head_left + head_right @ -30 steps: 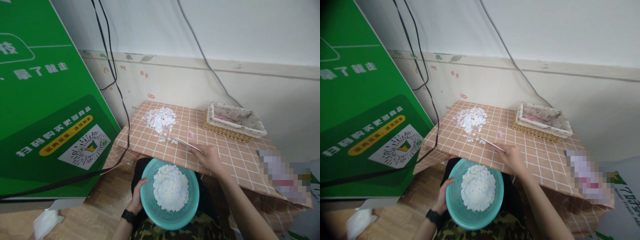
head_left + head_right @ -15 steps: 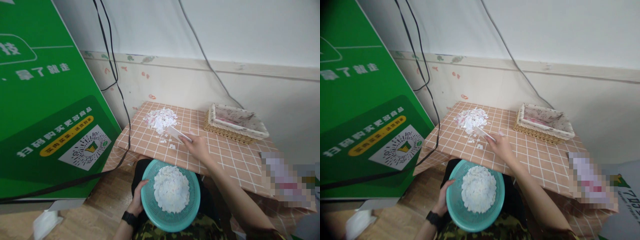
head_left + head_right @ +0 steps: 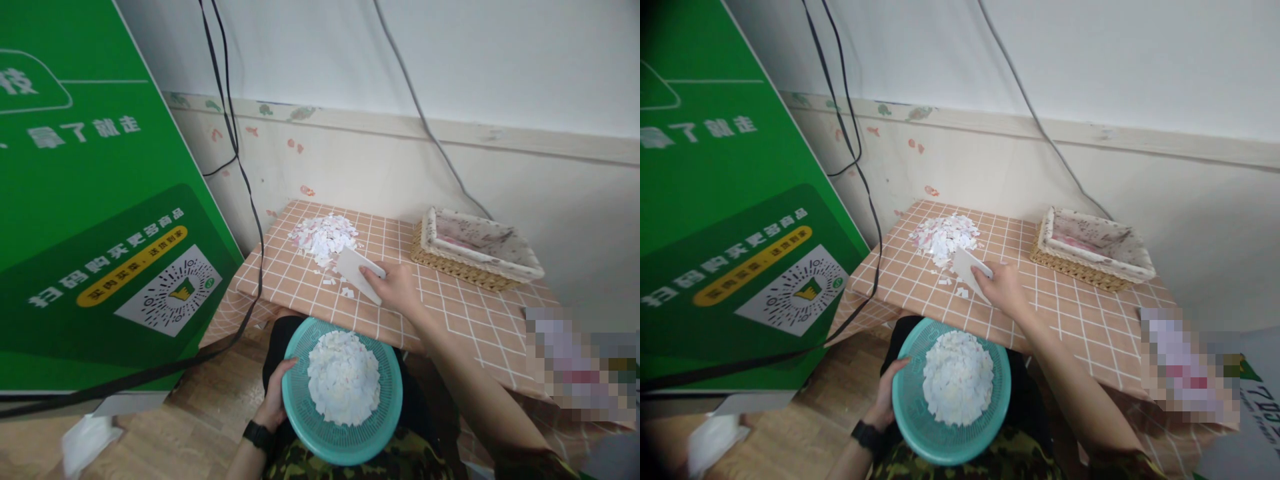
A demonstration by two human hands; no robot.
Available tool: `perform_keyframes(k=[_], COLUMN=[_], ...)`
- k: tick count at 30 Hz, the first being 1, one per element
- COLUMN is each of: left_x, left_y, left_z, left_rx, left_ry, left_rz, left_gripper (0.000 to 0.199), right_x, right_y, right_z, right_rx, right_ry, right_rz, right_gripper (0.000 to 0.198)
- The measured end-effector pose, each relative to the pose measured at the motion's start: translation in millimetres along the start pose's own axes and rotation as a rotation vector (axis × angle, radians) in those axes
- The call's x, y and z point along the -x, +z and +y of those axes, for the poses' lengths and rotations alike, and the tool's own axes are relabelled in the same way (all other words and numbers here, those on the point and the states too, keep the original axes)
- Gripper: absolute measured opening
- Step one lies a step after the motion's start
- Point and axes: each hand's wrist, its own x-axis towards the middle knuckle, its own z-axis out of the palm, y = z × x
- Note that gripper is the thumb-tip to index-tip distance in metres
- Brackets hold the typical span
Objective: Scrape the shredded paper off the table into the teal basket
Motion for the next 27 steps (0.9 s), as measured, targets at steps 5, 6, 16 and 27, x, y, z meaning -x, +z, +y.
perform_keyframes(k=[5, 6, 16, 27], left_x=[0.3, 0.5, 3.7, 2.8], left_y=[-0.2, 0.1, 2.7, 0.9], left_z=[-0.1, 0.0, 1.3, -0.1], left_rx=[-0.022, -0.022, -0.022, -0.019], left_ry=[0.027, 0.036, 0.028, 0.028], left_rz=[0.006, 0.007, 0.012, 0.0], left_gripper=[0.019, 0.018, 0.017, 0.019], right_x=[-2.8, -3.0, -5.2, -13.3], right_y=[5.1, 6.2, 4.0, 8.9], right_z=[-1.2, -1.8, 3.1, 4.6], right_rx=[0.0, -0.011, -0.109, -0.129], right_ry=[0.026, 0.03, 0.041, 0.059], right_rz=[0.048, 0.056, 0.072, 0.08], right_gripper=[0.04, 0.04, 0.037, 0.039])
